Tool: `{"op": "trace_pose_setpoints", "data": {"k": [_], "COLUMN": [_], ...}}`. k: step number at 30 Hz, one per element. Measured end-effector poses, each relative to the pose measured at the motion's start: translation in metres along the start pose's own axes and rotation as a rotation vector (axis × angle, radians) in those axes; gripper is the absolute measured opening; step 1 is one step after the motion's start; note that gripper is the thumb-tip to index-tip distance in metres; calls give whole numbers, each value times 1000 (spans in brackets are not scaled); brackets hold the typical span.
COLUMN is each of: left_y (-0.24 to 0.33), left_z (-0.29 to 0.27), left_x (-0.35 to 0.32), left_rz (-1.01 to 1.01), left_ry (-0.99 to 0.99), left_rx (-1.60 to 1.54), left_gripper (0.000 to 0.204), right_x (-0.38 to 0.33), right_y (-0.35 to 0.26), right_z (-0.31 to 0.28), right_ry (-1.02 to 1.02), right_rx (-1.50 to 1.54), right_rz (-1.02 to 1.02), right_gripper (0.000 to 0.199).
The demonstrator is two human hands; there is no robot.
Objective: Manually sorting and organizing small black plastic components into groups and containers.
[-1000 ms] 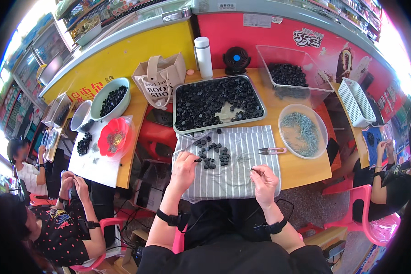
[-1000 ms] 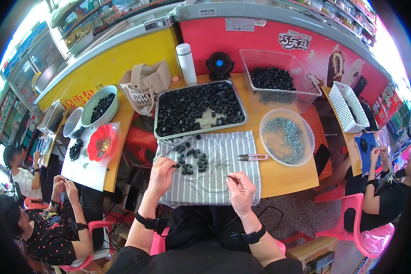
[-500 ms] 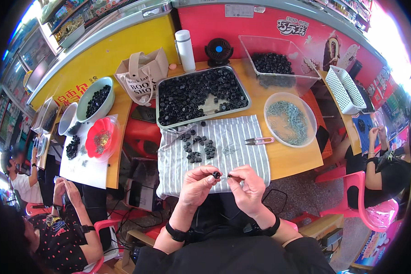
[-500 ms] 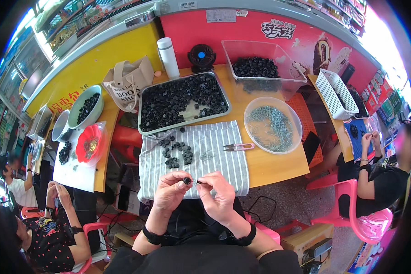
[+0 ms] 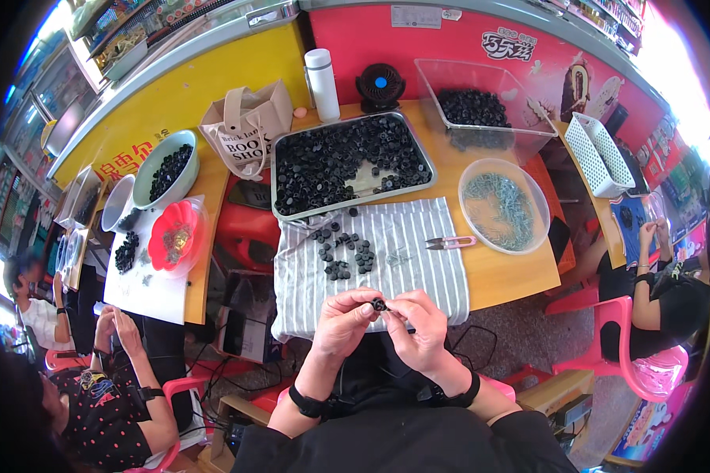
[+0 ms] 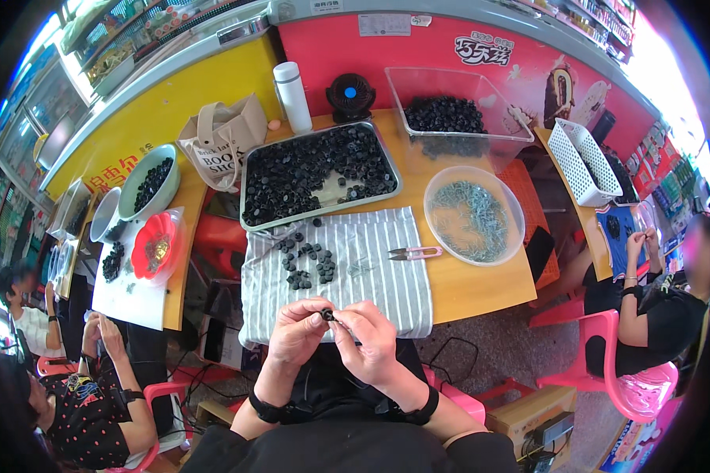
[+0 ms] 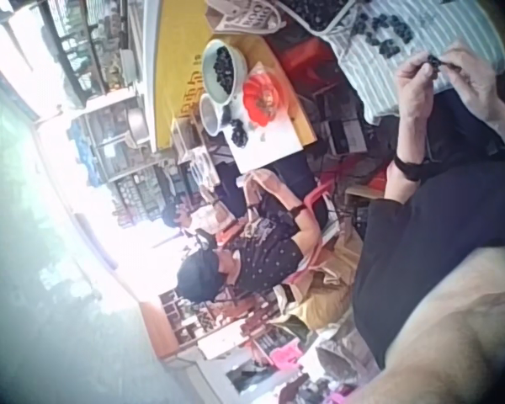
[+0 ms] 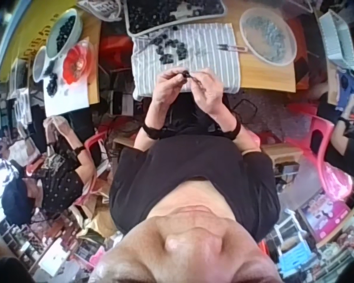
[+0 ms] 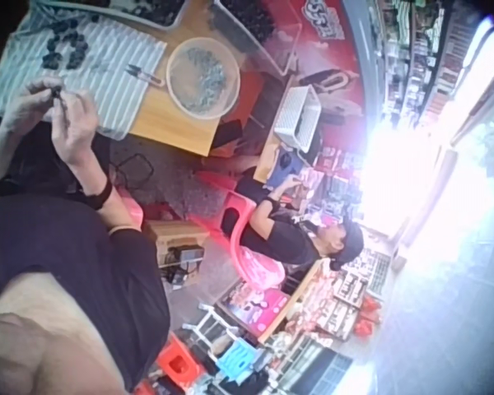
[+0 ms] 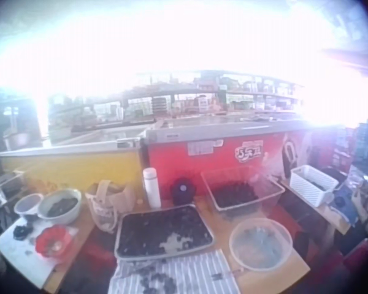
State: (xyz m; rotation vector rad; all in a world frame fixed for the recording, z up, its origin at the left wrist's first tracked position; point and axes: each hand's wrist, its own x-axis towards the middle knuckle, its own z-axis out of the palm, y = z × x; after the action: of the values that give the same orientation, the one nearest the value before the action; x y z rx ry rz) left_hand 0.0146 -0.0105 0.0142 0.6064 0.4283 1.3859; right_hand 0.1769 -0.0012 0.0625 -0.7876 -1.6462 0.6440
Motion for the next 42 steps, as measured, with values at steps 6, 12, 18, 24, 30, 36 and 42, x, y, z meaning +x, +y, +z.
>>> {"op": "trace_pose_setpoints", "data": {"k": [6,12,18,24,30,36,42], "left_y": [-1,0,-1,-3,-3,-1,-2], "left_z": [-3,4,3,4,8,14,15], "left_x": [1,-1,-3,-5,-6,-6,-8], "left_rz": [40,71,90,76,113,148,186], "left_ry": [-24,1,3,12,10,-5,2], "left_rx": [50,128,120,77,130,174,259], "left_gripper": [22,22,21,21,20,21,20], "right_x": [0,-3,-5,-5,-2,-6,3], "right_y": [0,1,4,6,5,7,5], "right_z": [2,3,5,4,3,1,-7], "right_ry": [1,3,33,31,27,-7,-93], "right_rx": [-23,-16,51,-4,-78,-125,-211], "right_rz": [-25,-7,-2,-120,-241,-293,-410], "right_gripper": [18,18,18,21,24,27,27]}}
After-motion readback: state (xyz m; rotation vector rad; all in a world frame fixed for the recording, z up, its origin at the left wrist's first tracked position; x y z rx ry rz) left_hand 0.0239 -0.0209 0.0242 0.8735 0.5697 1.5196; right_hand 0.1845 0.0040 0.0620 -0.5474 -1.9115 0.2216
